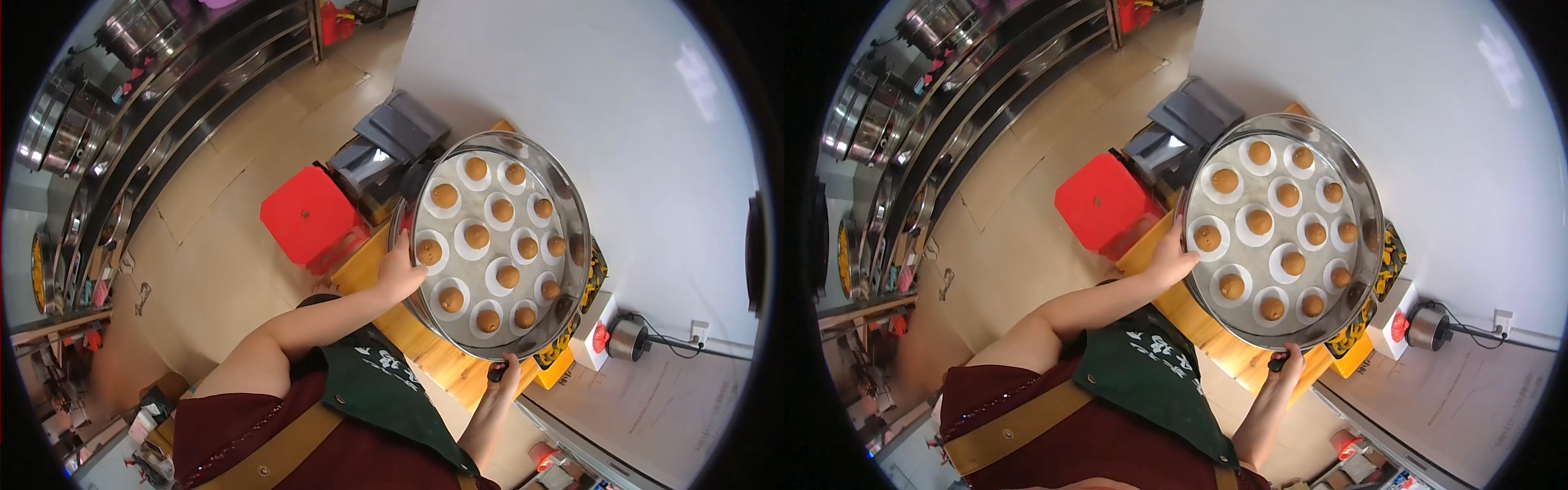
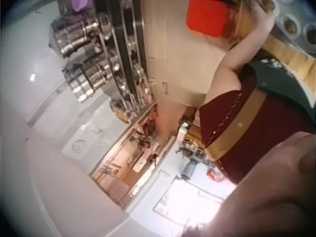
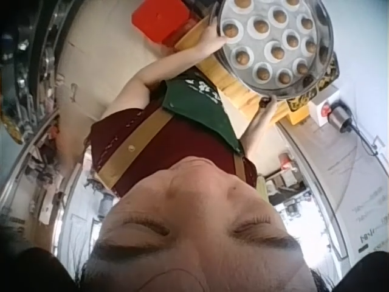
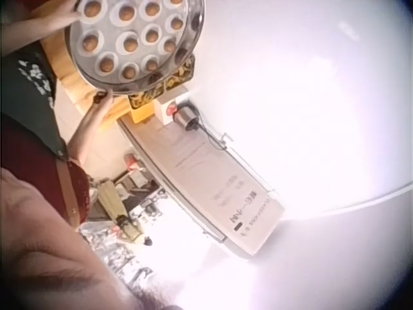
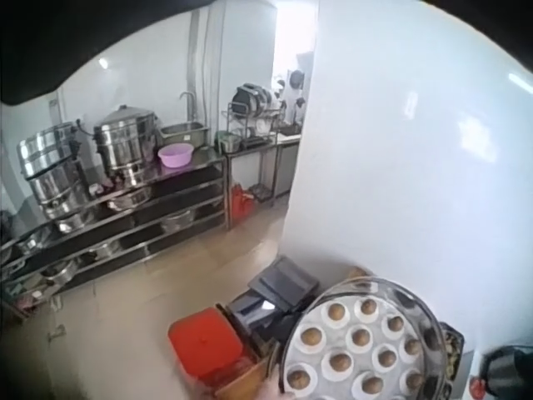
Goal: The recorder prepares steamed buns by scoring the tops and placing them in a steamer basket.
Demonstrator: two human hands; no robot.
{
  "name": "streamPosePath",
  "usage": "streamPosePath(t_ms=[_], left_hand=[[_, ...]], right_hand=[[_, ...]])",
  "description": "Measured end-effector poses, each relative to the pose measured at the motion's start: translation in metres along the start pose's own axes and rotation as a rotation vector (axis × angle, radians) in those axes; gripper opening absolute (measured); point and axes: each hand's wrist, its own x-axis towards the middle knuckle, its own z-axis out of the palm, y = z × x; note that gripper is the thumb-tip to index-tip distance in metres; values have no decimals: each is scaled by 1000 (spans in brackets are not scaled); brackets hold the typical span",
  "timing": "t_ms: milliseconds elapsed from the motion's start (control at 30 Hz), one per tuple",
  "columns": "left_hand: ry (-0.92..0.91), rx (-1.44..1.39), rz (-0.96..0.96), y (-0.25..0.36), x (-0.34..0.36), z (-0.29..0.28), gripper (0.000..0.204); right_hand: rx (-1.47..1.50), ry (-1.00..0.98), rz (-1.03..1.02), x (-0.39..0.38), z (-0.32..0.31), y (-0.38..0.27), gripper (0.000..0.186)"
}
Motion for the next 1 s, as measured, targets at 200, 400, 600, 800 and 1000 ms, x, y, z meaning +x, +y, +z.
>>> streamPosePath(t_ms=[200, 400, 600, 800, 1000], left_hand=[[-88, 65, -135, 10, -12, -10, 79], [-44, -291, -8, -45, 5, 10, 82], [-172, -289, -141, -11, 57, -20, 56], [-458, -229, -330, 28, 49, -34, 49], [-419, -202, -346, 20, 42, -34, 48]], right_hand=[[44, -20, 41, 0, -13, 11, 18], [-146, -68, 0, 0, -9, 3, 19], [-129, -43, 32, -3, 1, -2, 16], [-71, -19, -20, -8, 4, -4, 15], [-60, -1, -16, -14, -1, 1, 14]])
